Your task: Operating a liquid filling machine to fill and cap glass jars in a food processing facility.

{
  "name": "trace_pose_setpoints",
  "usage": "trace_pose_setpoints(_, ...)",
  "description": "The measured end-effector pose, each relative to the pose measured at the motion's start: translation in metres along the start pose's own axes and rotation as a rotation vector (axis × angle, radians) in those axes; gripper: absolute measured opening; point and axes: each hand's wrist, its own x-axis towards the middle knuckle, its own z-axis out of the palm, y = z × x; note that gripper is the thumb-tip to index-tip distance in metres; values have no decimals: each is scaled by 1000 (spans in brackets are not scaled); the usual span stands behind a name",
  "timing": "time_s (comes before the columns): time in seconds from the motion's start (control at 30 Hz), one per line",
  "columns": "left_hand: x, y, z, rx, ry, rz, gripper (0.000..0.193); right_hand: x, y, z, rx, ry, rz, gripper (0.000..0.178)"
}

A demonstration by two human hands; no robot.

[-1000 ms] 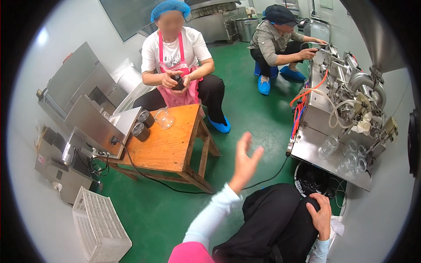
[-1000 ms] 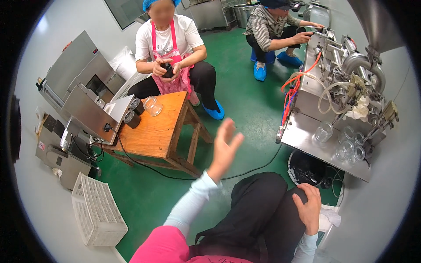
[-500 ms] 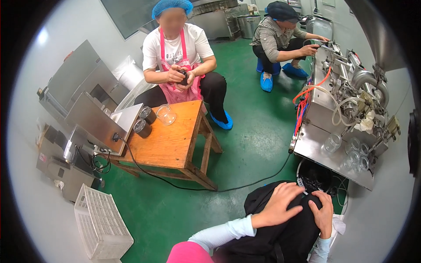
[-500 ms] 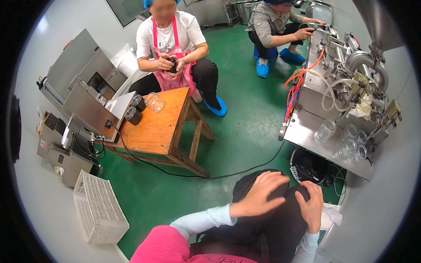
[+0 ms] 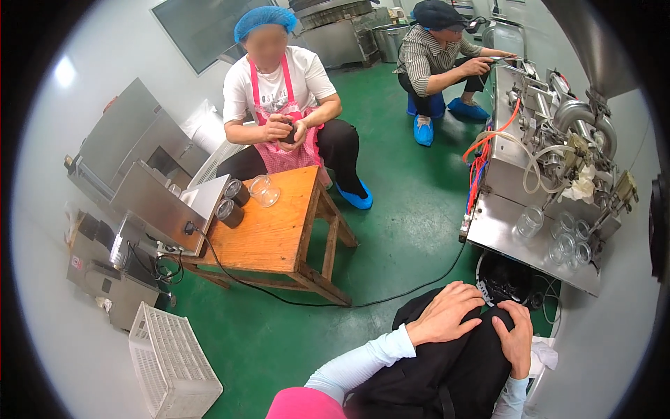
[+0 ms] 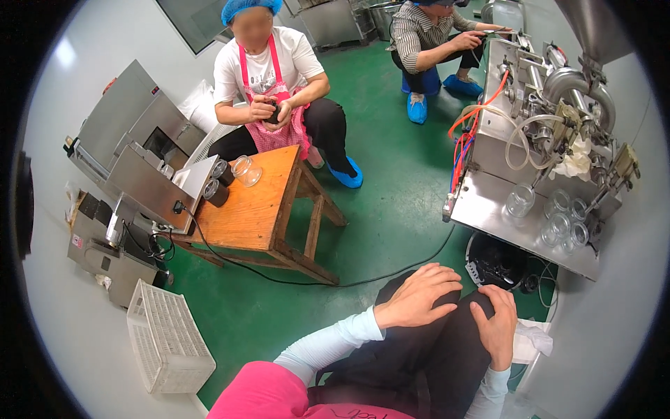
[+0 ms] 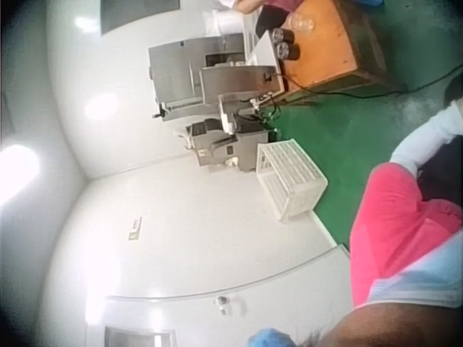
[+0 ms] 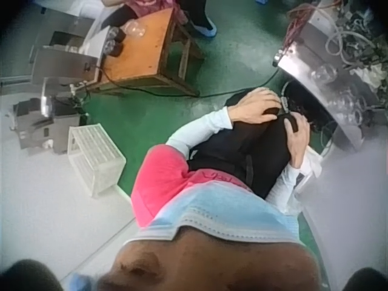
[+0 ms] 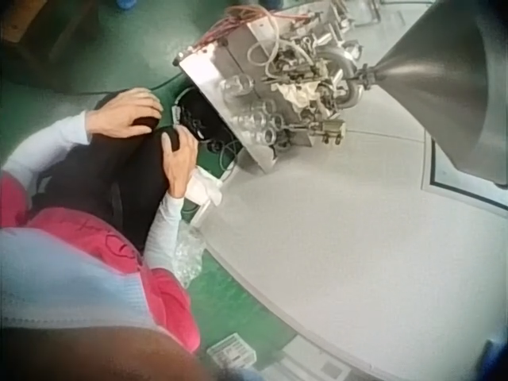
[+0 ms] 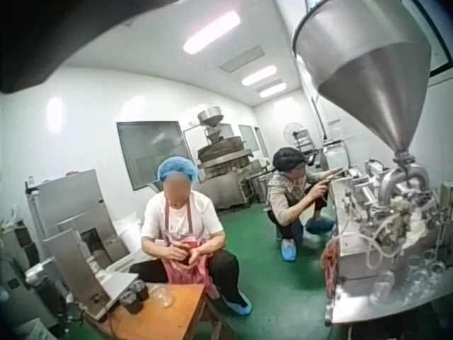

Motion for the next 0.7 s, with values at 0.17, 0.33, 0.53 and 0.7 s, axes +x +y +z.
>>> trace_pose_setpoints(0.17, -2, 1, 2, 34, 40, -8, 39, 1, -3, 1, 5, -4, 1, 29)
trace_pose_setpoints(0.33, -3, 2, 3, 42, 50, -10, 38, 1, -3, 1, 27, 10, -6, 29)
trace_pose_setpoints(0.53, -5, 4, 6, 37, 57, -27, 36, -1, -2, 2, 12, 3, 22, 28)
trace_pose_setpoints(0.7, -3, 5, 4, 35, 47, -28, 36, 0, 0, 2, 10, 6, 21, 28)
